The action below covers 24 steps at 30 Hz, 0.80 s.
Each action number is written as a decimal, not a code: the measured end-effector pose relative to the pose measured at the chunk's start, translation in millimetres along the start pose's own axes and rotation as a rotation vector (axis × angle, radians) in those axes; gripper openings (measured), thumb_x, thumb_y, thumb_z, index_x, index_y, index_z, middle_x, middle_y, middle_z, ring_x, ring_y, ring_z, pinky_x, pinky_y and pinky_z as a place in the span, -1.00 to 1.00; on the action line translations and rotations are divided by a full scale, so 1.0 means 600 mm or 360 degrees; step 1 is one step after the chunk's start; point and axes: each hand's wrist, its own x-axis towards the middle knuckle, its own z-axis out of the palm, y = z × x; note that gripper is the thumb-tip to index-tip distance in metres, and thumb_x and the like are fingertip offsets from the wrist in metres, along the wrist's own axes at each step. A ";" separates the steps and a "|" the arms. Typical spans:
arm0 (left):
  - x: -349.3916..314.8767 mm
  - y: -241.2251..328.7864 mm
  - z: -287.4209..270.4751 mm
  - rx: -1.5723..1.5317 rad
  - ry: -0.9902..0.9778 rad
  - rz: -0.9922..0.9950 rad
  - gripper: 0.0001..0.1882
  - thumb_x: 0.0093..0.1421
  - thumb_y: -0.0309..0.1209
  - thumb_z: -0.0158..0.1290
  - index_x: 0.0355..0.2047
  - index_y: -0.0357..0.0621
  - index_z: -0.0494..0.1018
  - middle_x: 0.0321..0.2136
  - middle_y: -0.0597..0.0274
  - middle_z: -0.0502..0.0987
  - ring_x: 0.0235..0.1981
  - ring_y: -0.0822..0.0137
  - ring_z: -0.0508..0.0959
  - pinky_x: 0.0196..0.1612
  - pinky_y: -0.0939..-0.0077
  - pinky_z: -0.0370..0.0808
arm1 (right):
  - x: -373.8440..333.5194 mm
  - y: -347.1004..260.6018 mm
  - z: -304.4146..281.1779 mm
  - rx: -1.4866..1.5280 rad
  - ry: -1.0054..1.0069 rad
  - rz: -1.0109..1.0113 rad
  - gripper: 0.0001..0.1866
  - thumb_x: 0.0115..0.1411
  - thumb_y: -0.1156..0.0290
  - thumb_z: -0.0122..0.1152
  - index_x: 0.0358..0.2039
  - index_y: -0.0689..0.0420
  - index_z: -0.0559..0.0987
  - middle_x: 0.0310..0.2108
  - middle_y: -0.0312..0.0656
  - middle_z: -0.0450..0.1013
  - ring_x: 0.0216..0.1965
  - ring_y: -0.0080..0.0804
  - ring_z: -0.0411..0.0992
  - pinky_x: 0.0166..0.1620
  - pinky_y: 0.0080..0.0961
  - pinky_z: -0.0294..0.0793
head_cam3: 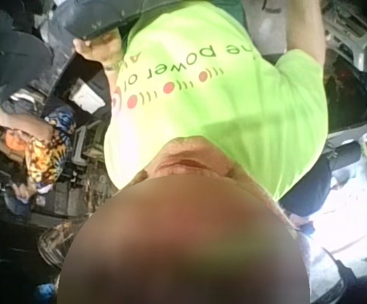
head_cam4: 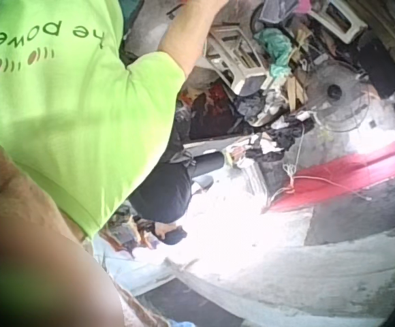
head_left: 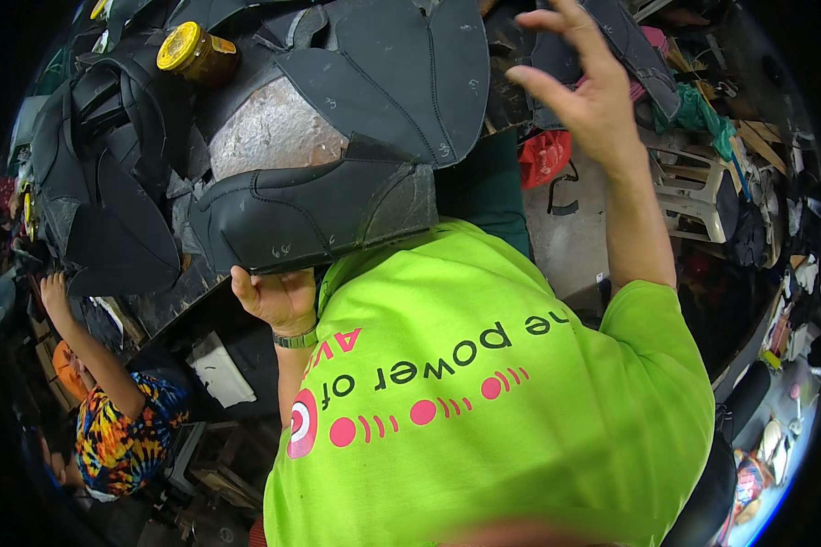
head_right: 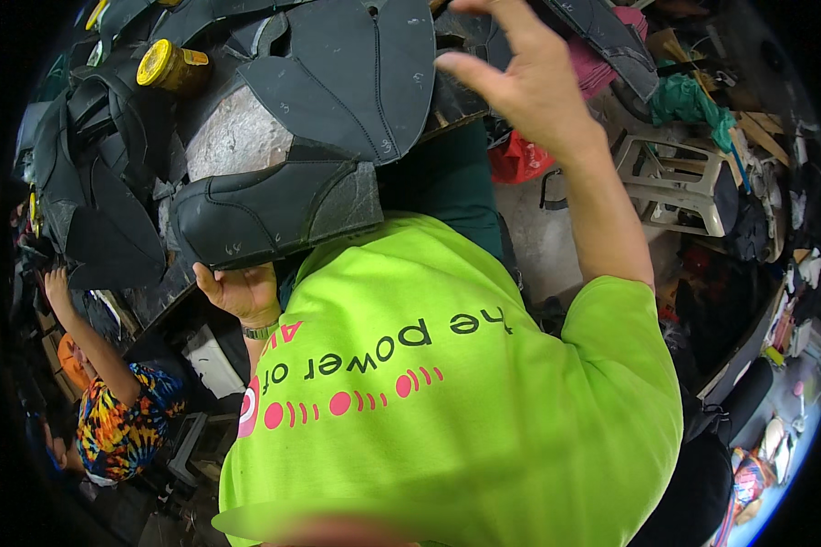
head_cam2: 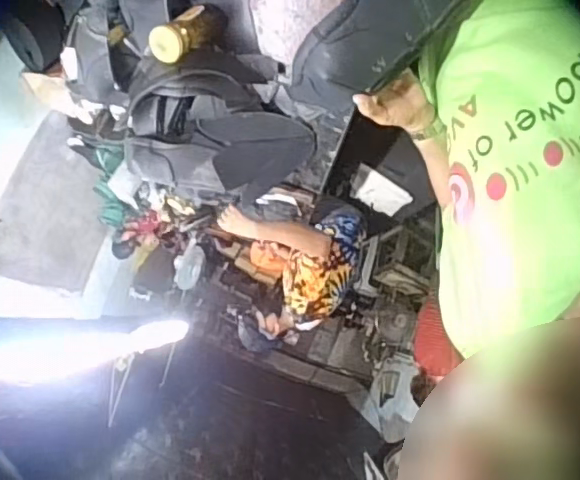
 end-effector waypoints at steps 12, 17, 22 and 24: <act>0.001 -0.021 0.004 -0.0134 -0.0422 -0.0081 -0.37 0.30 0.08 0.01 0.23 -0.05 0.37 0.13 0.23 0.50 0.14 0.20 0.50 0.21 0.11 0.38 | -0.012 -0.096 0.147 0.0381 -0.0535 -0.0530 -0.03 -0.07 0.22 0.54 0.32 0.17 0.26 0.24 -0.07 0.33 0.21 -0.08 0.33 0.29 -0.15 0.20; -0.013 -0.027 0.013 0.0355 -0.0386 -0.0081 -0.26 0.35 0.14 -0.10 0.35 -0.08 0.20 0.32 0.20 0.29 0.32 0.20 0.28 0.38 0.10 0.14 | -0.028 -0.129 0.196 0.0223 -0.0553 -0.0636 0.00 -0.13 0.22 0.53 0.34 -0.02 0.25 0.00 0.06 0.36 -0.02 0.02 0.36 0.11 -0.08 0.28; -0.016 -0.001 -0.005 0.0698 -0.0369 0.0105 -0.16 0.32 0.22 -0.12 0.38 -0.14 0.11 0.35 0.14 0.21 0.34 0.15 0.24 0.37 0.08 0.15 | -0.033 -0.136 0.202 0.0351 -0.0462 -0.0587 0.03 -0.15 0.21 0.52 0.36 -0.05 0.23 0.02 0.06 0.35 -0.03 -0.02 0.37 0.11 -0.13 0.27; -0.011 0.010 -0.018 0.0801 -0.0443 0.0131 -0.14 0.31 0.23 -0.11 0.38 -0.15 0.10 0.35 0.12 0.21 0.34 0.13 0.24 0.36 0.07 0.16 | -0.033 -0.140 0.201 0.0331 -0.0439 -0.0596 0.05 -0.15 0.19 0.52 0.37 -0.04 0.20 0.01 0.04 0.35 -0.02 -0.05 0.37 0.10 -0.15 0.27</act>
